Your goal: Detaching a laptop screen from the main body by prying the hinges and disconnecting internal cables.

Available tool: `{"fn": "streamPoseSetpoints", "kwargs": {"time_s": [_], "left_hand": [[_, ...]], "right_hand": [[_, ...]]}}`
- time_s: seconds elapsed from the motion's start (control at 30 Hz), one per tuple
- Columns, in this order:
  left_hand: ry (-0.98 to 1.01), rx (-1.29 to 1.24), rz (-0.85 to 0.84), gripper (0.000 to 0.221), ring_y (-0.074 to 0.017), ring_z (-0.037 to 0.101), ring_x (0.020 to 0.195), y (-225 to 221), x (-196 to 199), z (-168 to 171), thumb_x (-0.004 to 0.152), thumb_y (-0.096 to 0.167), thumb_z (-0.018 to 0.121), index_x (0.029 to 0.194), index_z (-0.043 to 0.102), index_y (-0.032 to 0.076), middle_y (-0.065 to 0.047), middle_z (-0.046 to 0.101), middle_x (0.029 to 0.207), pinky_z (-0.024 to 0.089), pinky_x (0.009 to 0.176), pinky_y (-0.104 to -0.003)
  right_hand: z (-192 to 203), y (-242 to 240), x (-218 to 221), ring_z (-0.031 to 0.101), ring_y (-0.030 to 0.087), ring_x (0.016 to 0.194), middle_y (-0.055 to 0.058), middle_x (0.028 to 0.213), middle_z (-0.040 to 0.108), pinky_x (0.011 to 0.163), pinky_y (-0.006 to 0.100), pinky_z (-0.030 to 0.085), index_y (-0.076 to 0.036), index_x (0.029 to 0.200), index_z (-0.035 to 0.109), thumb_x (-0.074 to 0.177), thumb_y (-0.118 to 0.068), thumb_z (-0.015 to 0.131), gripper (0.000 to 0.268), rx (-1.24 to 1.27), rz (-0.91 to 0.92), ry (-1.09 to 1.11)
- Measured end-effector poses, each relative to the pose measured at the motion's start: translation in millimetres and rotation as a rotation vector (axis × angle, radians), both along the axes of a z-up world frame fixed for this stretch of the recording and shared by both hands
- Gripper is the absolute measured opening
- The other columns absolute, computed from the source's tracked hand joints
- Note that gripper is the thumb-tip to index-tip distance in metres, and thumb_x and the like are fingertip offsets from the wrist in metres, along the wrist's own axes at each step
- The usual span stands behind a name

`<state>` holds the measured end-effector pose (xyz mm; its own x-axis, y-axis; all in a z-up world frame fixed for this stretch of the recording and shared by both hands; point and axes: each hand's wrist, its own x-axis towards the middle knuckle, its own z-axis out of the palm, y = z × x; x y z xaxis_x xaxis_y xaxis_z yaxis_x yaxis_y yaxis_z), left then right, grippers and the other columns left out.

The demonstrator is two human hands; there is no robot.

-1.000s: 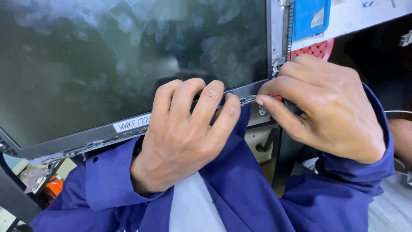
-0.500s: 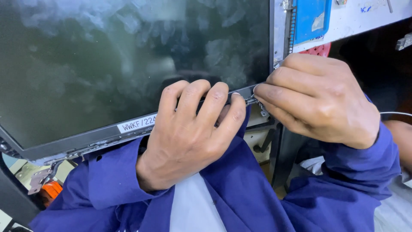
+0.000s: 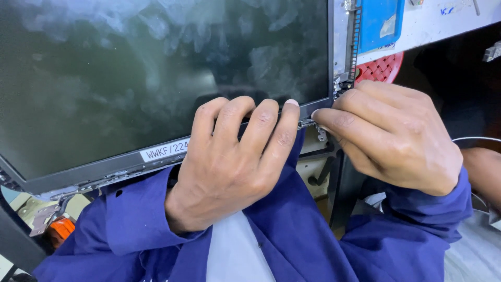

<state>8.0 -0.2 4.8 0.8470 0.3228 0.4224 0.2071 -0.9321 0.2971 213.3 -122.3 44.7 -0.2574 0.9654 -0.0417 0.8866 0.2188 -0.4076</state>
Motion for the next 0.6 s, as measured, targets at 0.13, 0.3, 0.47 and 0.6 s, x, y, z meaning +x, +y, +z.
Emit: {"fn": "streamPoseSetpoints", "kwargs": {"time_s": [0.13,0.3,0.47,0.6], "left_hand": [[0.014,-0.003,0.004,0.012,-0.0204,0.058,0.088,0.4,0.3,2.5,0.109,0.011,0.062,0.115,0.072,0.012,-0.003,0.063,0.102,0.05,0.078,-0.035],[0.018,-0.01,0.001,0.012,-0.0204,0.057,0.087,1.0,-0.2,3.5,0.108,0.01,0.061,0.114,0.072,0.013,-0.004,0.061,0.103,0.051,0.078,-0.035],[0.019,-0.006,-0.001,0.013,-0.0205,0.058,0.088,1.1,-1.8,2.4,0.108,0.01,0.06,0.113,0.072,0.014,-0.003,0.063,0.103,0.05,0.079,-0.034],[0.008,-0.008,-0.001,0.013,-0.0204,0.058,0.088,2.1,-2.2,2.1,0.107,0.009,0.06,0.111,0.071,0.014,-0.003,0.063,0.102,0.049,0.078,-0.034]], "right_hand": [[0.9,2.0,-5.1,0.05,0.032,0.065,0.015,0.083,0.057,0.059,0.044,0.041,0.006,0.102,0.067,0.105,0.001,0.057,0.012,-0.008,-0.032,0.068],[-0.9,2.1,-12.2,0.055,0.033,0.07,0.017,0.092,0.062,0.063,0.041,0.046,0.005,0.102,0.067,0.105,-0.002,0.055,0.014,0.011,-0.099,0.074],[-3.8,-0.9,-13.0,0.055,0.032,0.068,0.017,0.091,0.062,0.061,0.041,0.045,0.006,0.102,0.067,0.105,-0.003,0.056,0.014,0.023,-0.102,0.088],[-1.5,-0.5,-13.5,0.054,0.031,0.067,0.015,0.089,0.062,0.06,0.04,0.044,0.004,0.101,0.068,0.103,0.001,0.059,0.01,0.003,-0.112,0.102]]}}
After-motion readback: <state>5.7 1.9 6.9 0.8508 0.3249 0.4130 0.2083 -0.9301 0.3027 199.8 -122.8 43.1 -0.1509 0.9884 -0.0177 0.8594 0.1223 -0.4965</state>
